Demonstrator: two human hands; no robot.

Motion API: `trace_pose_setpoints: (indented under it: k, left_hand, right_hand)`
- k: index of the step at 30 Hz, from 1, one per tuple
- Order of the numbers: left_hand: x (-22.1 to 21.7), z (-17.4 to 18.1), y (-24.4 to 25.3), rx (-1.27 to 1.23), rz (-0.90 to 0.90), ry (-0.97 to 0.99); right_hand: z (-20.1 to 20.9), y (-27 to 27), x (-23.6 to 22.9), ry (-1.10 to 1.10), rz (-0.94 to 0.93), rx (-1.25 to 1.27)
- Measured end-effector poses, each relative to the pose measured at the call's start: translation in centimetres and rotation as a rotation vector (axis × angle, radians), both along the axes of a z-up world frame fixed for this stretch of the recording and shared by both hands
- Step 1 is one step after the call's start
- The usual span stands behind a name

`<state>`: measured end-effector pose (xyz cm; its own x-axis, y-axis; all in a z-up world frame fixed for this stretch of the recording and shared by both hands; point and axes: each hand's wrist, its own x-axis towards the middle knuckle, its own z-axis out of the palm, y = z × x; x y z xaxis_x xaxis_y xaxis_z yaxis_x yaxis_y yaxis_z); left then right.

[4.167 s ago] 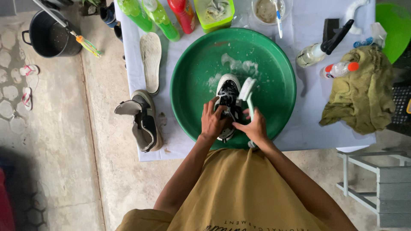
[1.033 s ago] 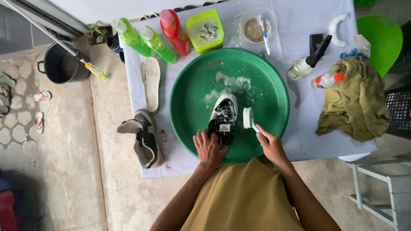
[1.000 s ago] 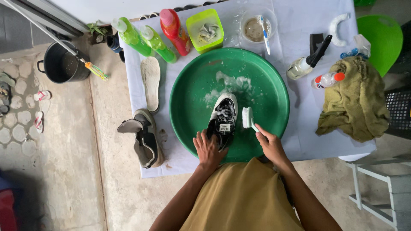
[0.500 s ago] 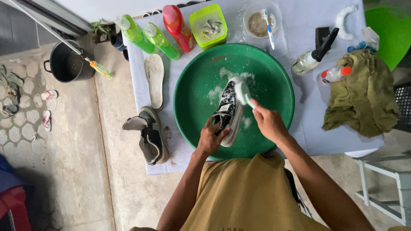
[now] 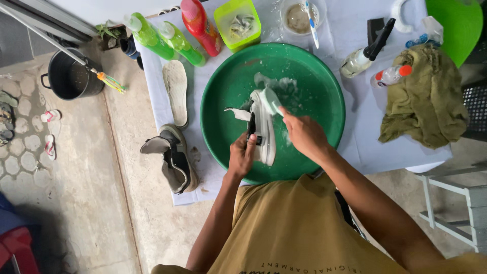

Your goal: The person cleans a shoe by scrubbing it with a brush in a tub of soapy water and then wiping it with a cloth.

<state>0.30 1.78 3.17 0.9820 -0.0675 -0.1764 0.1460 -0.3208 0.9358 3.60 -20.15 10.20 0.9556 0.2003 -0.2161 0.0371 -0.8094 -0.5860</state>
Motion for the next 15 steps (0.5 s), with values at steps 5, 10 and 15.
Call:
trace_pose_setpoints:
  k: [5, 10, 15]
  left_hand:
    - [0.4, -1.4, 1.3, -0.177, 0.119, 0.114]
    - [1.0, -0.4, 0.3, -0.094, 0.085, 0.045]
    - [-0.1, 1.4, -0.5, -0.075, -0.091, 0.046]
  right_hand:
    - [5.2, -0.2, -6.9, -0.002, 0.184, 0.074]
    - [5.7, -0.3, -7.8, -0.047, 0.055, -0.02]
    - [2.0, -2.3, -0.5, -0.061, -0.176, 0.153]
